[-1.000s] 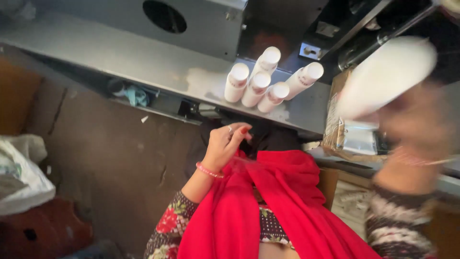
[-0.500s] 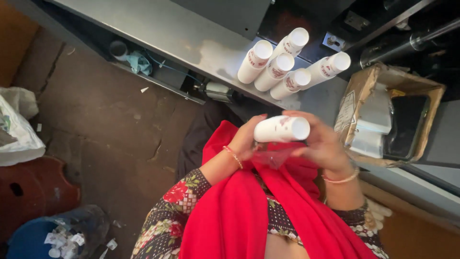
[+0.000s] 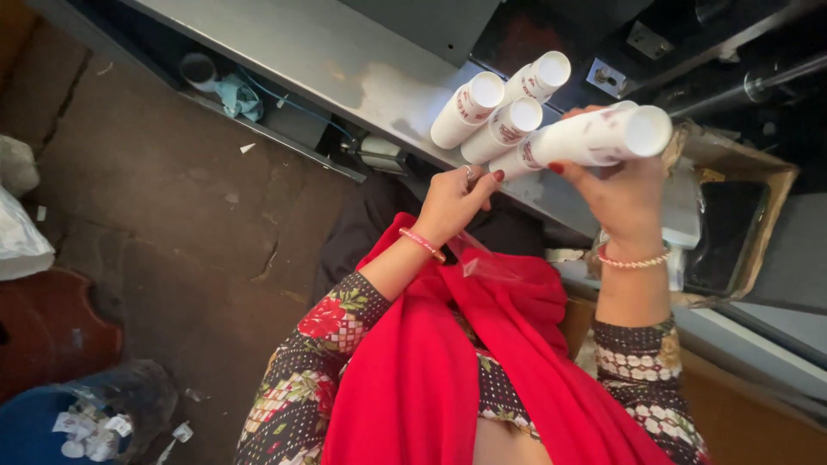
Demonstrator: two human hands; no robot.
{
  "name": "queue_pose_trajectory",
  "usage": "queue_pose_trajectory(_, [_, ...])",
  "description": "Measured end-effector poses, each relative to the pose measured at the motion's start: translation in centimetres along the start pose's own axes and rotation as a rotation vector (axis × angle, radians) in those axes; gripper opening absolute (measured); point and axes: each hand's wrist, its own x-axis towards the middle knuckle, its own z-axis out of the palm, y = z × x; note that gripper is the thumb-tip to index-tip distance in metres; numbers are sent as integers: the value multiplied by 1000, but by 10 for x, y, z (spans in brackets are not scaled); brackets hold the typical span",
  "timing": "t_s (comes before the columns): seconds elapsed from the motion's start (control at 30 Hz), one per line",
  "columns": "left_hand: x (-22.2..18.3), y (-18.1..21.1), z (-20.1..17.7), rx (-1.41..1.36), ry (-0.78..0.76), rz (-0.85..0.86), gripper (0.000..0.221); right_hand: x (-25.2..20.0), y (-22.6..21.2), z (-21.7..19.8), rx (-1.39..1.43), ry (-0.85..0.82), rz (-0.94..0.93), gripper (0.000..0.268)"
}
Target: The recorder is seen counting, stacking, and placing paper cups into plastic bags for packaging in a manufacturing environment.
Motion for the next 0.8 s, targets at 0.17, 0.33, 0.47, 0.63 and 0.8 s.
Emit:
queue_pose_trajectory(0.17, [14, -4, 5, 46, 4, -13, 48, -1, 30, 9, 84, 19, 180, 55])
queue_pose_trajectory(0.33, [24, -6, 15, 58, -25, -40, 53, -2, 32, 7, 182, 38, 234, 56])
queue_pose_trajectory(0.47, [27, 0, 17, 71, -45, -51, 58, 1, 27, 10, 132, 21, 228, 55])
queue_pose_trajectory(0.63, [28, -1, 24, 120, -63, -52, 58, 2, 15, 12, 70, 12, 202, 53])
queue_pose_trajectory(0.8, [19, 12, 19, 238, -57, -63, 61, -6, -32, 2, 48, 104, 6, 43])
